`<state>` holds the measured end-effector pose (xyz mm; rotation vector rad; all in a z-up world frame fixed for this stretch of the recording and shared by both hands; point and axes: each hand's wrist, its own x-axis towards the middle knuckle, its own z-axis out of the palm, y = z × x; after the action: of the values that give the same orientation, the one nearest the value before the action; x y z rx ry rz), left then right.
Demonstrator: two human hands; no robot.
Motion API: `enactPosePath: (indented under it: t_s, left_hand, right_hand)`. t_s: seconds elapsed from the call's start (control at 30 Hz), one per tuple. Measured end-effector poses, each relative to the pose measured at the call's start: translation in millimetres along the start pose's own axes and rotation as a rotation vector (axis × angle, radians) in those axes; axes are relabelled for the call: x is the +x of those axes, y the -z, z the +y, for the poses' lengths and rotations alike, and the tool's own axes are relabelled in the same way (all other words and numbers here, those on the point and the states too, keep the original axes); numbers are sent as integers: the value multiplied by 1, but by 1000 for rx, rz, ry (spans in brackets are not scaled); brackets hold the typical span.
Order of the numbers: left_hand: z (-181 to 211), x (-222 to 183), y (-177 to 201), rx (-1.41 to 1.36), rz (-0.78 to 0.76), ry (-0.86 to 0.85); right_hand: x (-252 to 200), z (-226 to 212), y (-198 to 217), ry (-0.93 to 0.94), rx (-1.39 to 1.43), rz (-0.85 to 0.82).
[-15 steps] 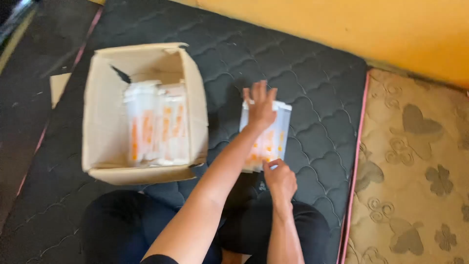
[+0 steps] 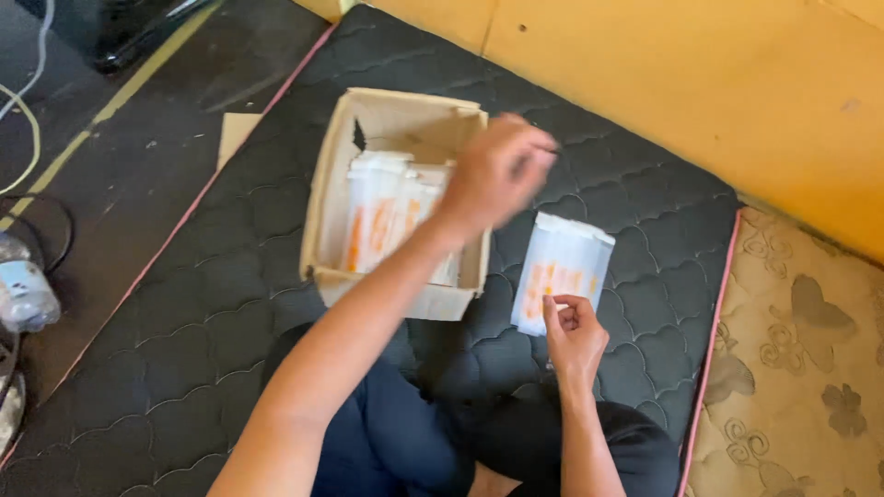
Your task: Picking up, inspecting, and sorting strips of labels from a cardboard box while sitting on the floor.
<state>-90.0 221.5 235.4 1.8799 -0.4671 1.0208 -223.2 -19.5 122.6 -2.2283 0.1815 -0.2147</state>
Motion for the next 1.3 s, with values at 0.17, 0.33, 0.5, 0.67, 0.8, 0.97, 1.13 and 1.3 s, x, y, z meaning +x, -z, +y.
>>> enactPosePath:
  t_s: [0.17, 0.33, 0.5, 0.67, 0.8, 0.97, 1.13, 1.3]
  left_hand:
    - [-69, -51, 107, 169, -46, 518]
    - [-107, -97, 116, -68, 153, 948]
    - [-120, -111, 118, 183, -103, 1107]
    - [-116, -109, 122, -42, -1, 1142]
    - [-121, -110, 116, -122, 10, 1202]
    - [-135, -115, 107, -142, 13, 1212]
    - [-142, -121, 106, -49, 11, 1139]
    - [-120, -111, 115, 189, -12, 985]
  right_hand:
    - [-14, -118, -60, 327, 183, -61]
    - [24, -180, -166, 371, -145, -428]
    - [78, -122, -285, 188, -640, -753]
    - [84, -160, -286, -13, -645, -813]
    - [65, -177, -282, -49, -532, -788]
    - [77, -140, -301, -45, -434, -769]
    - [110, -89, -311, 17, -526, -760]
    - [133, -93, -288, 87, -379, -579]
